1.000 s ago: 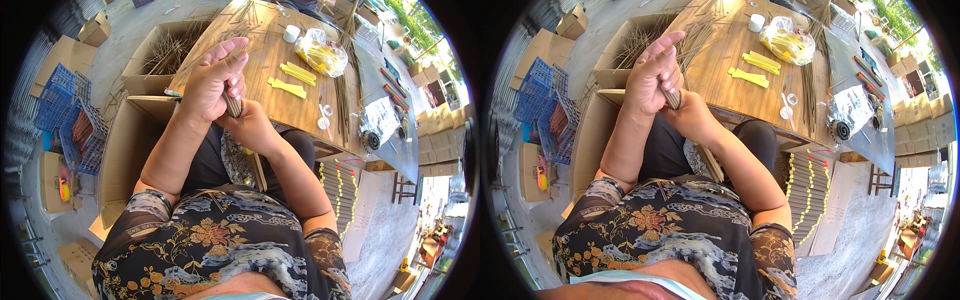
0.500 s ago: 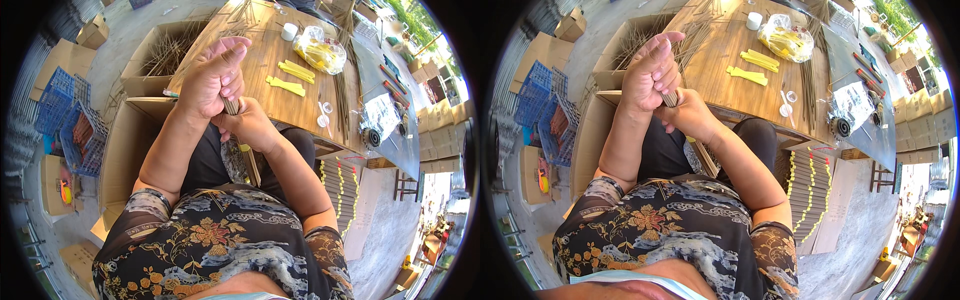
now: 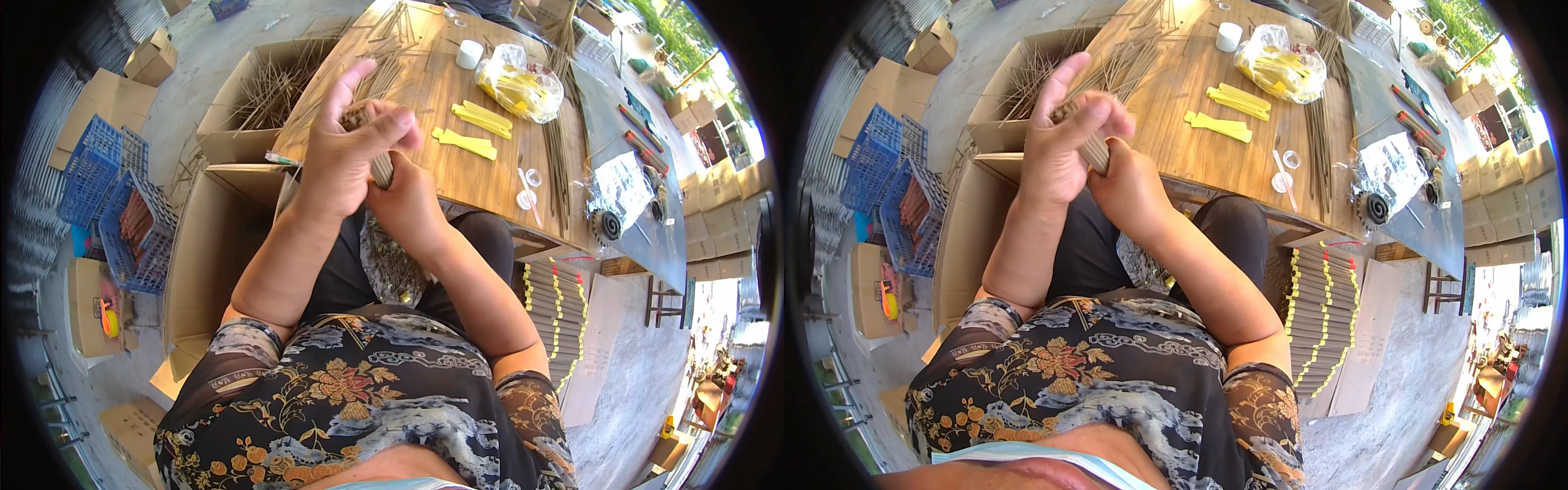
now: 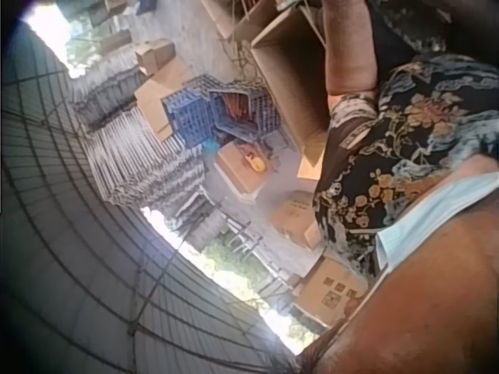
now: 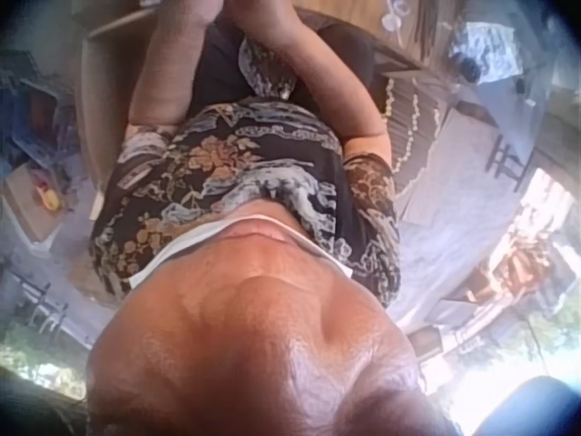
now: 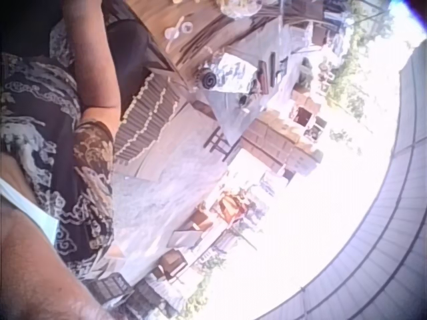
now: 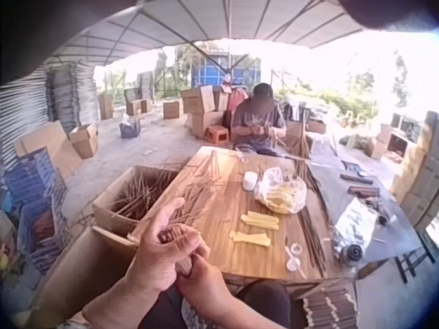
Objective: The person gathers thin sticks, aligns them into a bundle, and secures the bundle with a yellow rubber band. The person repeats this process multiple times, placing the finished bundles on the table.
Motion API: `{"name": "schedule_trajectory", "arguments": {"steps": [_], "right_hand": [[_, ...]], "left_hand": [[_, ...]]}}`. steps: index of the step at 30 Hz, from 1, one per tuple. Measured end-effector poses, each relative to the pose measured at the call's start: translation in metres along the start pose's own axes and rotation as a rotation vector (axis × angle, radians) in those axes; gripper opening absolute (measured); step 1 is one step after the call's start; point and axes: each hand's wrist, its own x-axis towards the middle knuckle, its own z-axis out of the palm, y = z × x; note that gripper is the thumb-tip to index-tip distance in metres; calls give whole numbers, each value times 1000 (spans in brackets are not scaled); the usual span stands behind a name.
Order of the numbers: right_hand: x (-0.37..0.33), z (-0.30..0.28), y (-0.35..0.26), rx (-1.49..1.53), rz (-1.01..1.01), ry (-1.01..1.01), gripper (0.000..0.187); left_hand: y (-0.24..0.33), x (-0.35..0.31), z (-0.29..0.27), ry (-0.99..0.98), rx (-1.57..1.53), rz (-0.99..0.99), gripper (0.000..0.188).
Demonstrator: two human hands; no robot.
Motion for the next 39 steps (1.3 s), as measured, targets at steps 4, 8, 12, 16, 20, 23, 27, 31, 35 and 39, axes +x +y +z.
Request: {"name": "schedule_trajectory", "arguments": {"steps": [4,8,12,16,20,23,27,31,35,39], "right_hand": [[-7,1,7,267,-9,-151,10],[-6,1,4,313,-9,-149,11],[0,5,3,75,-95,82,21],[1,0,4,-31,23,70,23],[1,-8,-4,-87,98,79,23],[4,-4,11,12,-226,55,19],[-2,-3,3,-135,-96,72,17],[0,-11,-5,-194,-79,-83,19],[2,-28,-13,216,312,-472,16],[-4,-14,-8,226,261,-331,14]], "left_hand": [[6,1,-6,-23,-150,-174,53],[8,3,-4,-100,-173,-195,50],[-1,5,5,18,53,-37,60],[-1,7,2,-101,-84,51,86],[-3,-5,-2,-121,84,111,102],[-15,-7,-7,-96,379,104,93],[-12,-11,0,45,193,25,65],[-12,-6,-5,46,-61,-61,51],[-4,0,-12,-101,-300,-175,47],[-1,5,-16,-118,-246,-231,52]]}}
